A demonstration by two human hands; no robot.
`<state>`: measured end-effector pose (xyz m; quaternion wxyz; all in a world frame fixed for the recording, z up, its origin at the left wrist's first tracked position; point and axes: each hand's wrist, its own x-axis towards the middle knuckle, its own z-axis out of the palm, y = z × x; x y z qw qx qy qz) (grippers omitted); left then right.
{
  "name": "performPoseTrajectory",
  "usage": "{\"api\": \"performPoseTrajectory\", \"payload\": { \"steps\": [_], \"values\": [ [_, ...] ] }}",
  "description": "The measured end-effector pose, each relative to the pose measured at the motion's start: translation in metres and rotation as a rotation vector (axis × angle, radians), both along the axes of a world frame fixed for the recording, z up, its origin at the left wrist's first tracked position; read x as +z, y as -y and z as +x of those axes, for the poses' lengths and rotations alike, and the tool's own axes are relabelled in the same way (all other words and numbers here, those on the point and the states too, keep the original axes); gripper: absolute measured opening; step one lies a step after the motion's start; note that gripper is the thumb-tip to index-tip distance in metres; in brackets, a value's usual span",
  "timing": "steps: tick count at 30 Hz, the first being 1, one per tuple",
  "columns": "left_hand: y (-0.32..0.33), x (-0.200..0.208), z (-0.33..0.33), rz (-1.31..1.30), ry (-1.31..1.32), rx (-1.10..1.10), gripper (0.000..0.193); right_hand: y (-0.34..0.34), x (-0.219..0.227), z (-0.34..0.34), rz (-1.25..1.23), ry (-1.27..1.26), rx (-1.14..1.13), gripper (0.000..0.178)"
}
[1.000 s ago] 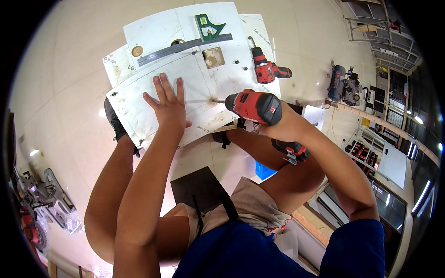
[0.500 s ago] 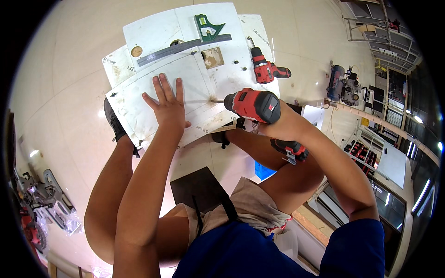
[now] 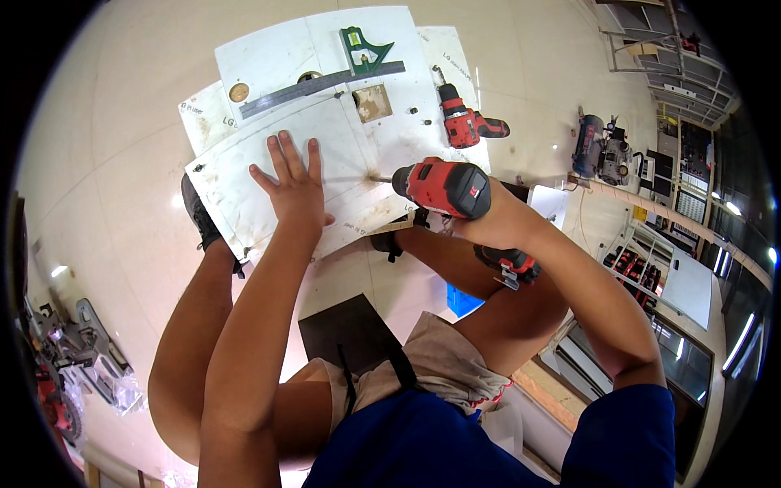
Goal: The person sits on the floor and uses a cordless drill to make holes in a white panel. They also use a screwdriver to drive screws into the panel and a ruler to measure and mark positions.
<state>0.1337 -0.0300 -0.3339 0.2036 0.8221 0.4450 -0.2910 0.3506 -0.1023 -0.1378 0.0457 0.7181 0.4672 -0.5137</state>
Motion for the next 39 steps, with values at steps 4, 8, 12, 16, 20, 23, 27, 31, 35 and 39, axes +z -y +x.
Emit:
{"api": "performPoseTrajectory", "payload": {
  "steps": [4, 8, 12, 16, 20, 23, 27, 31, 35, 39],
  "values": [
    [0.003, -0.005, -0.001, 0.064, 0.023, 0.015, 0.143, 0.0, 0.0, -0.001, 0.038, -0.008, 0.032, 0.057],
    [0.005, -0.01, -0.001, 0.077, 0.019, 0.01, 0.144, 0.001, -0.001, 0.0, 0.002, 0.038, 0.05, 0.058],
    [0.006, -0.012, 0.0, 0.084, 0.029, 0.021, 0.144, 0.004, -0.002, 0.0, 0.038, 0.014, 0.029, 0.056],
    [0.007, -0.015, 0.0, 0.108, 0.035, 0.021, 0.144, 0.005, -0.003, -0.001, 0.036, 0.014, 0.035, 0.053],
    [0.009, -0.017, 0.0, 0.12, 0.023, 0.015, 0.144, 0.003, -0.003, 0.0, 0.053, 0.014, 0.076, 0.052],
    [0.009, -0.017, 0.0, 0.125, 0.023, 0.015, 0.143, 0.003, -0.003, -0.001, 0.038, 0.04, 0.073, 0.053],
    [0.008, -0.016, 0.0, 0.107, 0.021, 0.016, 0.144, 0.005, -0.003, -0.003, 0.111, 0.006, 0.064, 0.054],
    [0.007, -0.016, 0.001, 0.098, 0.008, 0.014, 0.144, 0.003, -0.002, -0.001, 0.051, 0.008, 0.05, 0.055],
    [0.008, -0.016, 0.001, 0.107, 0.006, 0.013, 0.144, 0.002, -0.001, -0.001, -0.015, 0.02, -0.014, 0.057],
    [0.008, -0.017, 0.001, 0.115, 0.009, 0.013, 0.144, 0.004, -0.003, -0.004, 0.093, 0.029, 0.086, 0.058]
  ]
}}
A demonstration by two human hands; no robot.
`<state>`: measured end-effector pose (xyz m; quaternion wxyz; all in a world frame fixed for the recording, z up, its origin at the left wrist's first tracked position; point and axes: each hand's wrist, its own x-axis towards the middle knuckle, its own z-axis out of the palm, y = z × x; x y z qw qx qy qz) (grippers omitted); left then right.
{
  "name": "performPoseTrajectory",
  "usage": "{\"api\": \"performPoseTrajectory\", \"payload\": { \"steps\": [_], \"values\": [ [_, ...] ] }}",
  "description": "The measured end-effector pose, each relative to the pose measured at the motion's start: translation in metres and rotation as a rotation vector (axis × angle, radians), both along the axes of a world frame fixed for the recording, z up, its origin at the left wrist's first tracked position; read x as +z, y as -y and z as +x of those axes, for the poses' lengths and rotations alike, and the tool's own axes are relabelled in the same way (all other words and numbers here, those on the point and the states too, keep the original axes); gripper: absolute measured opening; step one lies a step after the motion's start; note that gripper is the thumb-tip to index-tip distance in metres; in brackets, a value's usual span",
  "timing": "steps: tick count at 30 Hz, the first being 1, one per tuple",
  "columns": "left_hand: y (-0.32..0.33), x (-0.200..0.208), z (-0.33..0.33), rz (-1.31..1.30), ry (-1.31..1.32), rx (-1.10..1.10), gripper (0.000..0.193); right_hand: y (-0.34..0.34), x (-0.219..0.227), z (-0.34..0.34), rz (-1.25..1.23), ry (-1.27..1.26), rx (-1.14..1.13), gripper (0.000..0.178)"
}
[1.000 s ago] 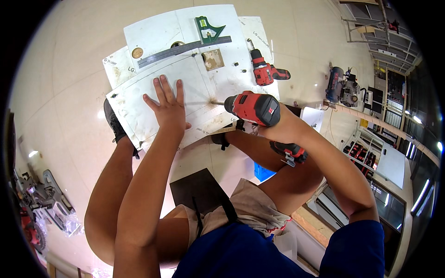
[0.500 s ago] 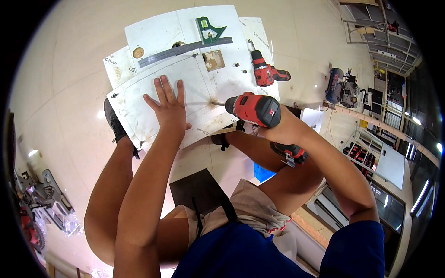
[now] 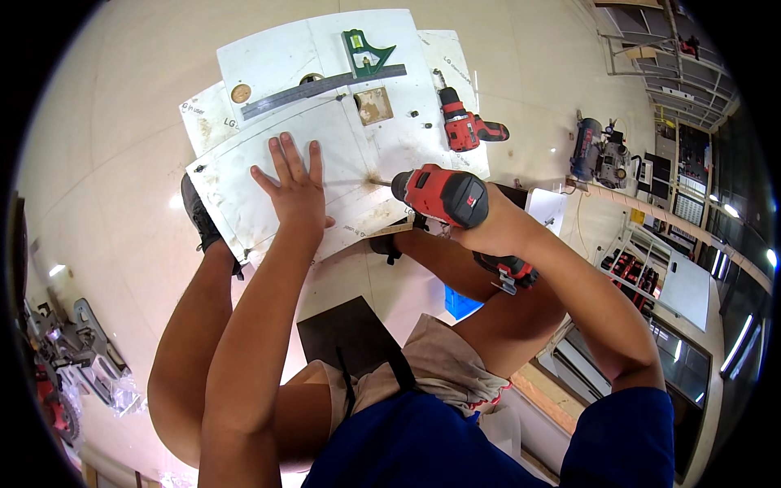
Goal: The person sits on the floor and uses a cordless drill to make holes in a white panel. They also use a screwdriver to drive screws into the panel and a ruler to measure and mark positions.
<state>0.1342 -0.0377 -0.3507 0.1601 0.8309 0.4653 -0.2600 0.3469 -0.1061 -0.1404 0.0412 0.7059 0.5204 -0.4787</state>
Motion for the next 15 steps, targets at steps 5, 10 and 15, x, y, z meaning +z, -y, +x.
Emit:
{"api": "performPoseTrajectory", "payload": {
  "steps": [5, 10, 15],
  "values": [
    [-0.0001, 0.0007, 0.0005, -0.005, 0.0, -0.001, 0.143, 0.0006, -0.0001, 0.002, -0.062, 0.02, -0.027, 0.059],
    [-0.0002, 0.001, 0.0005, -0.013, 0.004, 0.0, 0.143, 0.0011, -0.0008, 0.0028, -0.031, 0.0, -0.018, 0.058],
    [-0.0004, 0.0007, 0.0004, -0.01, 0.003, -0.002, 0.143, 0.0017, -0.0008, 0.0015, 0.014, -0.008, -0.01, 0.055]
  ]
}}
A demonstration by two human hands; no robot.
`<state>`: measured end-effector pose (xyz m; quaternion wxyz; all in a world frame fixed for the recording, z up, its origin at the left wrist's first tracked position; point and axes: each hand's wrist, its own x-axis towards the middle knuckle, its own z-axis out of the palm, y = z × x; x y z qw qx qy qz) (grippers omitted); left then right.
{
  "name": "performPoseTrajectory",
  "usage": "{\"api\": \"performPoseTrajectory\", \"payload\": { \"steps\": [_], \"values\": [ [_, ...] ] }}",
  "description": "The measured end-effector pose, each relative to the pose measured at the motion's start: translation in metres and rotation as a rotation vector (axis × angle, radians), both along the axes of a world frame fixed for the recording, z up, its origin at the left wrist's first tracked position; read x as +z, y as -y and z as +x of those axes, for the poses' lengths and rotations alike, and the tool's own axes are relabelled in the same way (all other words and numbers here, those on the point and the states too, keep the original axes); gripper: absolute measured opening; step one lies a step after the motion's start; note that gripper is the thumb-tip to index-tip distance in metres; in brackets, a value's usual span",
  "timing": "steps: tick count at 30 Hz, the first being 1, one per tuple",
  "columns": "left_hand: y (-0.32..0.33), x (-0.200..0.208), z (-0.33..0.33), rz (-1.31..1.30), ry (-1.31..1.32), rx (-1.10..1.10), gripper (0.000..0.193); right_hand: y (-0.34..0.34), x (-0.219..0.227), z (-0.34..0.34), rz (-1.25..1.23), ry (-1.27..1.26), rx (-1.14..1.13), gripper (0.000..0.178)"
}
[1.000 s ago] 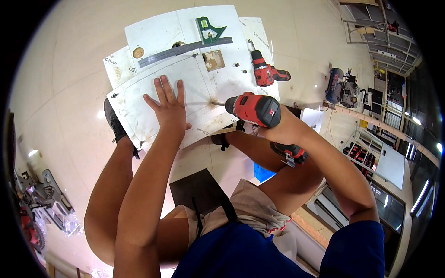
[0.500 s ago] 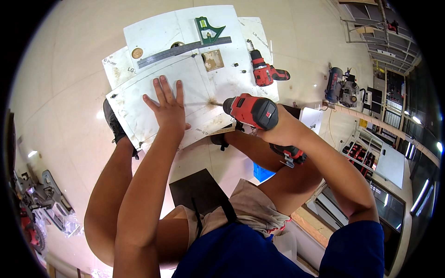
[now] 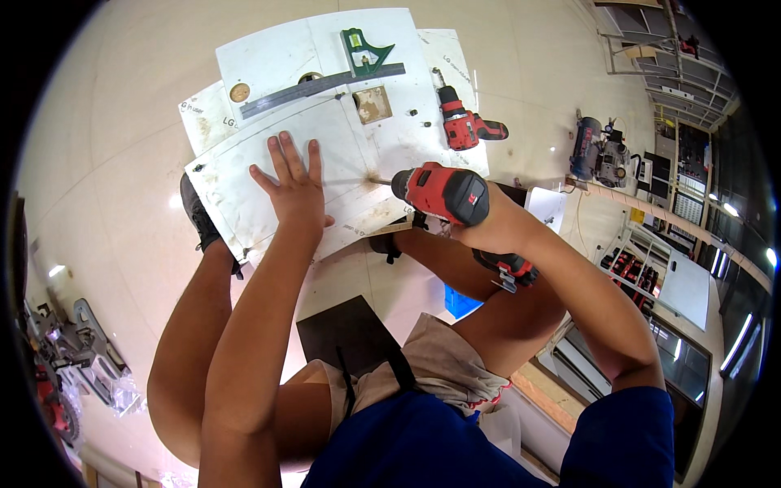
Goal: The person sits on the floor and uses a cordless drill to make holes in a white panel. They also use a screwdriver to drive screws into the panel and a ruler to measure and mark positions.
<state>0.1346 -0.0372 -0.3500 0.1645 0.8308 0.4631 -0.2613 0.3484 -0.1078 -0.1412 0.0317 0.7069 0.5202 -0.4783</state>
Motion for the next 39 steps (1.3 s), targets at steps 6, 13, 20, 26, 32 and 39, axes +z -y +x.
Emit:
{"api": "performPoseTrajectory", "payload": {
  "steps": [6, 13, 20, 26, 32, 39],
  "values": [
    [0.0, 0.001, 0.0, -0.012, 0.0, 0.004, 0.143, 0.0, 0.0, 0.0, -0.005, 0.002, -0.009, 0.053],
    [0.0, 0.0, 0.0, -0.007, 0.01, 0.01, 0.143, 0.0, -0.001, 0.0, -0.027, -0.003, -0.045, 0.051],
    [0.0, 0.002, -0.001, -0.013, 0.003, 0.005, 0.144, 0.002, -0.002, 0.001, -0.008, -0.006, -0.041, 0.049],
    [-0.007, 0.017, 0.0, -0.107, 0.003, 0.038, 0.101, 0.005, -0.004, 0.002, 0.062, -0.028, -0.034, 0.05],
    [-0.01, 0.023, 0.0, -0.137, -0.009, 0.035, 0.102, 0.008, -0.005, 0.002, 0.077, -0.011, 0.024, 0.048],
    [-0.007, 0.018, 0.0, -0.11, 0.015, 0.047, 0.101, 0.006, -0.004, 0.0, 0.066, -0.024, -0.009, 0.047]
  ]
}}
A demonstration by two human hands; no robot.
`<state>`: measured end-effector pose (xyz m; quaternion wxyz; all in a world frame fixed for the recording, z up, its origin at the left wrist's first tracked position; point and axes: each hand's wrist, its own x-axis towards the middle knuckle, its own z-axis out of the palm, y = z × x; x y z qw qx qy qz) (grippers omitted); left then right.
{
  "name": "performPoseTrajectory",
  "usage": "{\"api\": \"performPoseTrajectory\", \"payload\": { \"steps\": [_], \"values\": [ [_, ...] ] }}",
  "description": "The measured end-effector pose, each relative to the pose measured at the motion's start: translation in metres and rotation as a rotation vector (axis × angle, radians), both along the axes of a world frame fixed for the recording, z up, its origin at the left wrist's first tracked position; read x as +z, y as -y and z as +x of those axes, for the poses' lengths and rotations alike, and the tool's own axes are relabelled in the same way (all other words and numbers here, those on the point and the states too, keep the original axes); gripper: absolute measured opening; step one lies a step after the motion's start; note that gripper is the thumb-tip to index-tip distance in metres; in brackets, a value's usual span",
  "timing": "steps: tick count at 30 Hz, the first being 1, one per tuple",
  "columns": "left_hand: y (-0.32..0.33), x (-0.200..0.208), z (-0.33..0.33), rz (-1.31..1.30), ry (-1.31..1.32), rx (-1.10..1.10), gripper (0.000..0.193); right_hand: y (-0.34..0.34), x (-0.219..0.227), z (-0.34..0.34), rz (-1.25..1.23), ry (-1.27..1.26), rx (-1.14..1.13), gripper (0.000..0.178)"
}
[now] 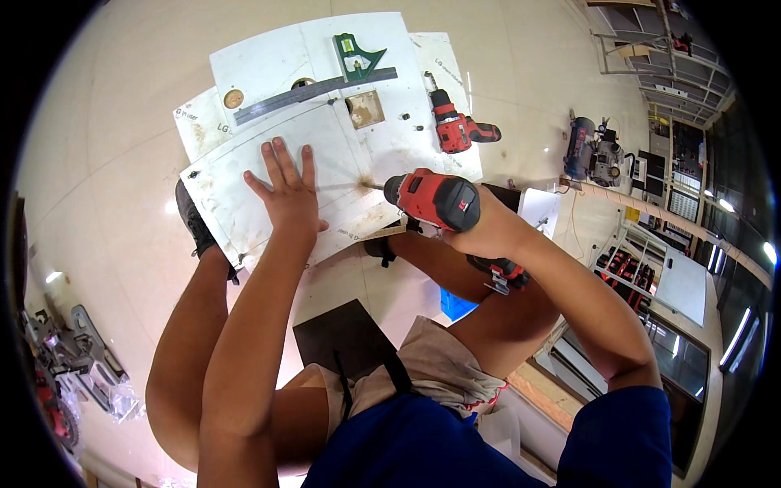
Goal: The person sits on the floor and uses a cordless drill to make holes in a white panel. They also use a screwdriver to drive screws into the panel and a ruler to measure and mark positions.
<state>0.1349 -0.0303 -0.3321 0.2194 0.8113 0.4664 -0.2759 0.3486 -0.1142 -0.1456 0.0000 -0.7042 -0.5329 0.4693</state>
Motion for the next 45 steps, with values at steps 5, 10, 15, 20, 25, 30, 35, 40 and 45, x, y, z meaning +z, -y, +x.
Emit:
{"api": "performPoseTrajectory", "payload": {
  "steps": [5, 10, 15, 20, 25, 30, 35, 40, 45],
  "values": [
    [0.001, -0.002, -0.001, 0.024, -0.003, 0.0, 0.1, -0.002, 0.0, 0.001, -0.022, 0.012, -0.019, 0.046],
    [0.002, -0.004, -0.001, 0.037, 0.014, 0.009, 0.102, -0.002, 0.0, 0.001, -0.025, 0.016, -0.015, 0.048],
    [0.0, 0.0, -0.001, -0.005, -0.006, -0.007, 0.105, -0.003, 0.001, 0.001, -0.053, 0.006, -0.007, 0.053],
    [-0.002, 0.005, -0.001, -0.022, -0.027, -0.023, 0.112, -0.004, 0.002, 0.0, -0.043, 0.013, 0.025, 0.06],
    [-0.001, 0.003, 0.0, 0.004, -0.036, -0.025, 0.118, -0.001, 0.001, 0.001, -0.016, 0.029, 0.027, 0.051],
    [-0.003, 0.005, 0.0, -0.019, -0.044, -0.025, 0.119, -0.002, -0.005, 0.004, 0.033, -0.012, 0.048, 0.047],
    [-0.003, 0.005, 0.0, -0.03, -0.043, -0.018, 0.12, -0.006, -0.003, 0.006, -0.141, 0.044, -0.053, 0.051],
    [0.003, -0.006, -0.002, 0.06, -0.009, -0.036, 0.136, -0.012, 0.003, 0.001, -0.103, 0.029, -0.001, 0.053],
    [0.005, -0.008, -0.001, 0.089, -0.003, -0.01, 0.114, -0.019, 0.01, -0.003, -0.234, 0.044, -0.087, 0.052]
  ]
}}
